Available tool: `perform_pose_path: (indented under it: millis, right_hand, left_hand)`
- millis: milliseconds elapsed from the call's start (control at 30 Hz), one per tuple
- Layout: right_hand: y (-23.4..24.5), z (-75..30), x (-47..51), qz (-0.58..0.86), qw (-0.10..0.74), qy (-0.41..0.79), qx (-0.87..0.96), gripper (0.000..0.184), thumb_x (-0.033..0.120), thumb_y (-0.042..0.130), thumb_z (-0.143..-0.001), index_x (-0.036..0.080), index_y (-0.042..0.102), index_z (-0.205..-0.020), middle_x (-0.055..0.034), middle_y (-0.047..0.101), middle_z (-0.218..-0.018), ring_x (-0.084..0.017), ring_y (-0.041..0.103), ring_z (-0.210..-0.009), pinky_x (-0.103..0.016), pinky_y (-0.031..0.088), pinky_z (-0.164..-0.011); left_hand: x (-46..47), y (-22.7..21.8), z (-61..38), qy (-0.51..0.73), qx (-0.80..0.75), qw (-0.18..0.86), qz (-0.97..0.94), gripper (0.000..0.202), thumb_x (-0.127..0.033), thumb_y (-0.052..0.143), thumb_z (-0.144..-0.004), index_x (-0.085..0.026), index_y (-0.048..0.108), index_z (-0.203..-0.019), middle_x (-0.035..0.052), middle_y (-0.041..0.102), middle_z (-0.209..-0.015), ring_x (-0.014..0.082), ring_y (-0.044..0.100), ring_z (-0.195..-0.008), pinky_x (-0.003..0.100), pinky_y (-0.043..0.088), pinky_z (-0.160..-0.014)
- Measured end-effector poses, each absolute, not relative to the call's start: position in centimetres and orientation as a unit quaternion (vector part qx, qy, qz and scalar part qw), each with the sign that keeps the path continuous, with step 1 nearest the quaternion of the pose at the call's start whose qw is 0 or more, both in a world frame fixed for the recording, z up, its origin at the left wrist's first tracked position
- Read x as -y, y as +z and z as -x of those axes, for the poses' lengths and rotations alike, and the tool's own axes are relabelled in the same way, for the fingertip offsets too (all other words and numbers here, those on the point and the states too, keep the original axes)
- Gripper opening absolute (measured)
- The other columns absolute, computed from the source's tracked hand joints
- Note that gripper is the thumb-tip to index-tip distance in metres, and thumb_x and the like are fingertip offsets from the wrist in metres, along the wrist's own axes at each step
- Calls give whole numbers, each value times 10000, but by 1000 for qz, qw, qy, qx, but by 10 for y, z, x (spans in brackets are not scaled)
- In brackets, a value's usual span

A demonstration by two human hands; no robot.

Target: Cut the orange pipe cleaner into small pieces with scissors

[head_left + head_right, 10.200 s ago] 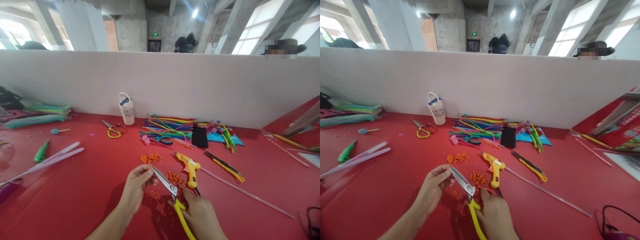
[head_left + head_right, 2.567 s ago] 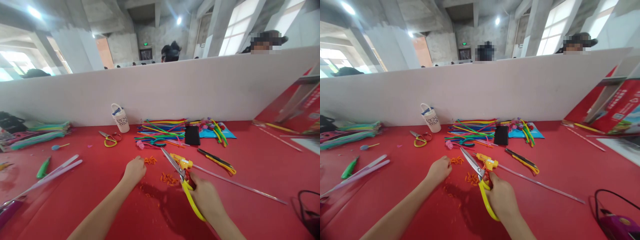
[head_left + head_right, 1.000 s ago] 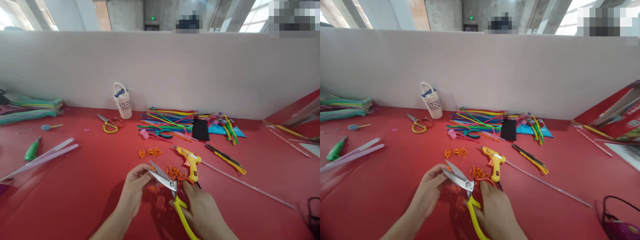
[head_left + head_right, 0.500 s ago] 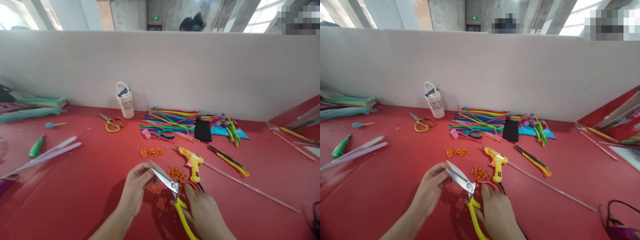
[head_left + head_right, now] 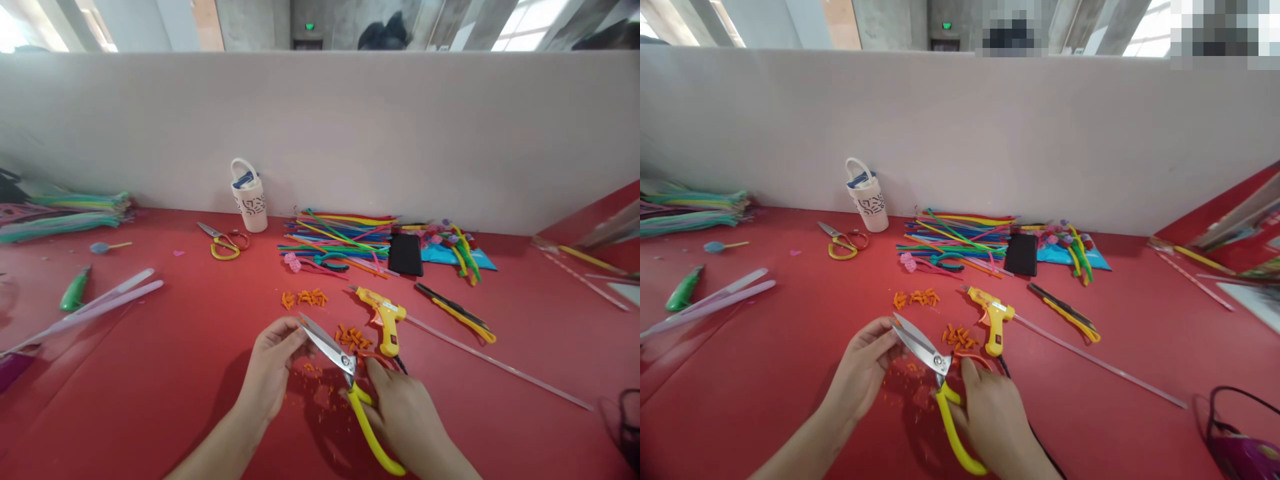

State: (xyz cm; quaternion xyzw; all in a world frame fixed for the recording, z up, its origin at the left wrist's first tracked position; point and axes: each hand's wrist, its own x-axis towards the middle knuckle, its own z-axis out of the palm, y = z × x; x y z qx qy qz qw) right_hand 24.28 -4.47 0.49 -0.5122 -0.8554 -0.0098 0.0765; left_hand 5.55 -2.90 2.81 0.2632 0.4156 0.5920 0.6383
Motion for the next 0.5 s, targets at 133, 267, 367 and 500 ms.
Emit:
perform_pose_path:
  millis: [133,267,367,500]
  right_hand:
    - [5,-243,44,517,70,-2,853,176,361,505,-736,200,435,-726,-13,596,-537,-191,568,-458,-267,272,-421]
    - [5,-244,44,512,81,-7,855,191,373,510,-731,201,426,-729,-8,590,-532,-189,565,-450,-265,270,-415]
    - [5,-244,45,508,95,-9,856,177,356,506,-729,205,414,-719,-5,589,-530,-182,564,-443,-259,270,-410]
    - [4,-244,45,502,111,-14,857,183,370,475,-746,214,395,-694,3,575,-502,-175,557,-419,-254,261,-397]
  left_hand:
    - [28,27,-56,594,-417,638,-259,86,-158,591,-702,-152,590,-615,-29,584,-584,71,521,-528,181,425,-539]
    - [27,28,-56,595,-420,636,-256,76,-160,597,-697,-149,595,-622,-23,589,-588,74,527,-536,185,428,-551]
    - [28,28,-56,598,-417,636,-256,73,-161,598,-699,-141,597,-629,-12,599,-605,77,533,-546,189,430,-557]
    - [28,27,-56,601,-409,637,-257,77,-153,593,-708,-141,592,-633,-12,607,-606,73,534,-541,187,427,-557]
